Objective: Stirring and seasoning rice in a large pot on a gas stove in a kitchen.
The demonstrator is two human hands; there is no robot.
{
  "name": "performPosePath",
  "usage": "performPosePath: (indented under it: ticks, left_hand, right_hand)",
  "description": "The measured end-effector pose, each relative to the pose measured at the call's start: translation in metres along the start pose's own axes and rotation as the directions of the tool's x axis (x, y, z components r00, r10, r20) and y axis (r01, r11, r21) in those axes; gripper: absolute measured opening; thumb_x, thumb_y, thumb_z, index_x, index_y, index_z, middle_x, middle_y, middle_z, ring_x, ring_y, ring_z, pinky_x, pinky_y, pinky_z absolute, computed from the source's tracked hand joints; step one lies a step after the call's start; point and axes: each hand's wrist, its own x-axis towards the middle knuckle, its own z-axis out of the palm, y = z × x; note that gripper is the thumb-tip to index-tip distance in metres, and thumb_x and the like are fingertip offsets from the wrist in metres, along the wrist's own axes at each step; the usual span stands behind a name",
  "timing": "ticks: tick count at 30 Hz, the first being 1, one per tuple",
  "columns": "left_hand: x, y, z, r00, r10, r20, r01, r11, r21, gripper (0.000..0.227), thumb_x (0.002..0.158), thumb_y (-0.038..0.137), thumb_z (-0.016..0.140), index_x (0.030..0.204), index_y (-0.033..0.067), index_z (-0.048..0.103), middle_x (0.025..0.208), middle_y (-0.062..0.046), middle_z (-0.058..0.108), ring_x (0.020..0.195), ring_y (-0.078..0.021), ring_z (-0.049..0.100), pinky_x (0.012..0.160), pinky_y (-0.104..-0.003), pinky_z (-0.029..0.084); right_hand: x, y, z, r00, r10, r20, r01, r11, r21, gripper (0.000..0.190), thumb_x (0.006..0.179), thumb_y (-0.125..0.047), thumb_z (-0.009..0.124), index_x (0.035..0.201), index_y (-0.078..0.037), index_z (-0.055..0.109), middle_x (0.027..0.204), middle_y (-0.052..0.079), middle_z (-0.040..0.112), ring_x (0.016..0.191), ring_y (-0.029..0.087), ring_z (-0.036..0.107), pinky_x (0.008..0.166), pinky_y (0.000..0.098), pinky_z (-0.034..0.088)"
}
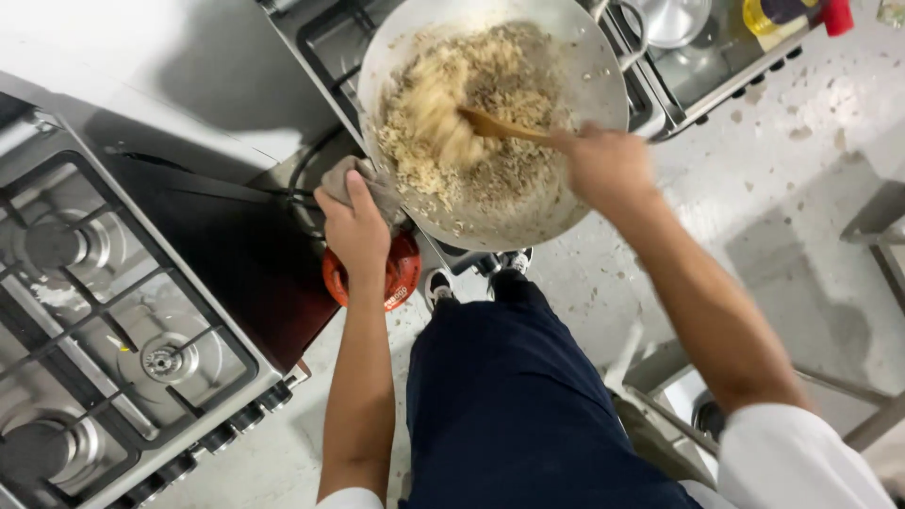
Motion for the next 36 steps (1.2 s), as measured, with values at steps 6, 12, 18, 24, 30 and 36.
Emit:
performPosePath:
  ticks: [6,12,18,24,30,36]
  left_hand:
    - [0.009,-0.024,0.005,0.995,0.103,-0.016,-0.100,0.988,0.120,0.064,0.103,0.053,0.050,0.133,-0.0041,0.046,0.102,-0.033,0.070,0.096,-0.0529,0.064,0.082,-0.057,0.048]
    - [0.007,-0.019,0.001,0.985,0.174,0.013,-0.175,0.981,0.084,0.060,0.104,0.052,0.048,0.125,-0.0041,0.049,0.101,-0.032,0.070,0.095,-0.0527,0.065,0.081,-0.056,0.049]
    - [0.006,-0.006,-0.006,0.993,0.096,0.074,-0.102,0.991,0.084,0.054,0.104,0.051,0.047,0.121,-0.0008,0.051,0.097,-0.029,0.071,0.092,-0.0507,0.066,0.079,-0.056,0.049]
    - [0.005,-0.012,0.000,0.990,0.131,0.046,-0.134,0.988,0.080,0.055,0.105,0.051,0.048,0.124,0.0001,0.052,0.099,-0.029,0.072,0.093,-0.0506,0.066,0.078,-0.057,0.048]
    - [0.008,-0.005,-0.011,0.986,0.113,0.123,-0.116,0.993,0.020,0.056,0.104,0.051,0.044,0.125,-0.0008,0.049,0.096,-0.025,0.071,0.084,-0.0455,0.069,0.069,-0.052,0.052]
    - [0.010,-0.016,-0.003,0.978,0.197,0.071,-0.203,0.975,0.092,0.055,0.108,0.051,0.045,0.124,-0.0012,0.051,0.099,-0.025,0.072,0.090,-0.0474,0.067,0.075,-0.054,0.050]
  right_hand:
    - [0.042,0.034,-0.017,0.989,0.068,-0.128,-0.079,0.993,-0.086,0.048,0.097,-0.016,0.056,0.137,-0.038,0.069,0.096,0.014,0.070,0.070,0.027,0.070,0.053,0.0411,0.054]
    - [0.053,-0.023,-0.011,0.965,-0.219,-0.144,0.221,0.975,-0.003,0.021,0.104,-0.026,0.054,0.118,-0.025,0.069,0.097,0.016,0.070,0.077,0.029,0.070,0.048,0.0409,0.054]
    - [-0.068,-0.075,-0.115,0.962,-0.271,-0.027,0.268,0.960,-0.076,0.040,0.110,-0.011,0.044,0.144,-0.022,0.061,0.088,0.015,0.066,0.060,0.020,0.062,0.044,0.0351,0.054]
    - [-0.028,-0.072,-0.014,0.979,-0.169,-0.116,0.183,0.976,0.117,0.035,0.096,-0.013,0.047,0.128,-0.017,0.061,0.102,0.015,0.067,0.071,0.029,0.069,0.057,0.0437,0.058]
    - [-0.001,-0.007,-0.059,0.909,0.228,0.349,-0.181,0.970,-0.162,0.039,0.117,-0.019,0.032,0.149,-0.002,0.046,0.100,0.021,0.071,0.076,0.028,0.073,0.064,0.0429,0.059]
    - [0.041,-0.005,0.015,0.940,0.234,0.250,-0.223,0.972,-0.071,0.036,0.104,-0.021,0.048,0.128,0.002,0.062,0.092,0.017,0.071,0.068,0.026,0.071,0.055,0.0403,0.057]
